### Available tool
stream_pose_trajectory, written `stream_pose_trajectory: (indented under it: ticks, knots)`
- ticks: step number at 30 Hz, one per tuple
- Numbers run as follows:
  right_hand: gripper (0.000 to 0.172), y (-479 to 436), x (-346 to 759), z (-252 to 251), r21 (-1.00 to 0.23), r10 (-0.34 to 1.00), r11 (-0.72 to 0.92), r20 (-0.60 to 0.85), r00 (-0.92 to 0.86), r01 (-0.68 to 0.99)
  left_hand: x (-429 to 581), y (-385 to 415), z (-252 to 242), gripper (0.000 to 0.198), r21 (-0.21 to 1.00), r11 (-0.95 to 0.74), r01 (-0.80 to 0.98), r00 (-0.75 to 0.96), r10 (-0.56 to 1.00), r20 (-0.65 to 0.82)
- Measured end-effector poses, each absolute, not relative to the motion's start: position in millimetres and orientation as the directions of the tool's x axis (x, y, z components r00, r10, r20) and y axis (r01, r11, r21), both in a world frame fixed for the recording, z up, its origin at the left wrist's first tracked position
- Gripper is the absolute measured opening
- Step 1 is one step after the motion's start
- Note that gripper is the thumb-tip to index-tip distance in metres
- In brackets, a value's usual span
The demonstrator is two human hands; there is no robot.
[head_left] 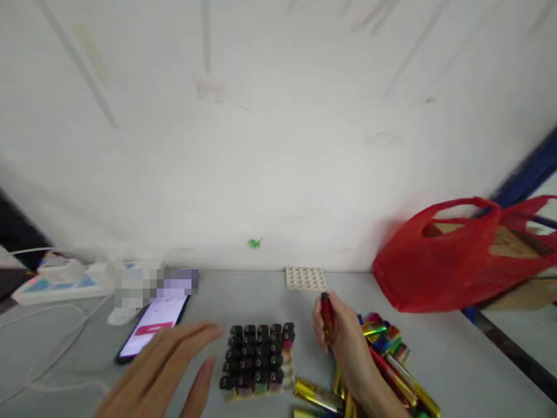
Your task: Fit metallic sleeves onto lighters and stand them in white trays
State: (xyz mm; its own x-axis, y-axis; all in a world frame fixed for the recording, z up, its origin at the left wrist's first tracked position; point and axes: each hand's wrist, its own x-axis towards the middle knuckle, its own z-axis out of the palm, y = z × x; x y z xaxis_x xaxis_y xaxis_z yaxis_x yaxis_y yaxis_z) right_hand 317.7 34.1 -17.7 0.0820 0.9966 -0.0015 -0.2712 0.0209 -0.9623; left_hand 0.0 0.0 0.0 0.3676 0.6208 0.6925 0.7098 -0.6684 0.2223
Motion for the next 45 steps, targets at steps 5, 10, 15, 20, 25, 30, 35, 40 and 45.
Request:
stream_pose_trajectory:
  ticks: [5, 10, 15, 20, 25, 30, 35, 40, 45]
  knots:
    - [0.058, 28.2, 316.9, -15.6, -0.971, 0.988, 0.045, 0.007, 0.155, -0.236, 27.7, 72.0, 17.5, 0.040, 0.534, -0.529, 0.659, 0.292, 0.835, 0.467]
    - [0.062, 30.6, 319.5, -18.4, -0.959, 0.996, 0.016, -0.010, 0.090, -0.282, 30.3, 77.6, -3.3, 0.051, 0.854, -0.372, 0.365, 0.263, 0.921, 0.289]
    - [0.073, 30.2, 320.4, -18.0, -0.933, 0.998, -0.058, -0.047, -0.039, -0.356, 25.4, 57.7, -23.8, 0.059, 0.869, -0.463, 0.177, 0.479, 0.811, 0.335]
    - [0.071, 30.2, 320.1, -19.6, -0.879, 0.990, -0.121, -0.073, -0.122, -0.461, 33.2, 44.6, -21.4, 0.082, 0.816, -0.528, 0.235, 0.565, 0.757, 0.327]
    - [0.069, 28.4, 323.1, -16.7, -0.856, 0.993, -0.100, -0.054, -0.106, -0.507, 44.2, 36.8, -7.8, 0.095, 0.687, -0.655, 0.313, 0.641, 0.680, 0.356]
    - [0.070, 25.4, 321.5, -15.4, -0.850, 0.990, -0.123, -0.070, -0.122, -0.513, 45.5, 38.6, -7.8, 0.083, 0.611, -0.704, 0.362, 0.664, 0.655, 0.362]
    - [0.065, 24.7, 318.7, -17.2, -0.842, 0.991, -0.130, -0.099, -0.087, -0.523, 44.8, 42.1, -8.6, 0.084, 0.591, -0.726, 0.352, 0.654, 0.643, 0.400]
    - [0.063, 21.3, 314.0, -17.1, -0.827, 0.991, -0.136, -0.109, -0.082, -0.546, 44.9, 41.8, -9.3, 0.084, 0.565, -0.741, 0.362, 0.644, 0.637, 0.424]
    - [0.069, 22.5, 307.5, -22.3, -0.829, 0.985, -0.166, -0.113, -0.131, -0.535, 43.0, 42.5, -15.7, 0.089, 0.523, -0.758, 0.390, 0.645, 0.630, 0.432]
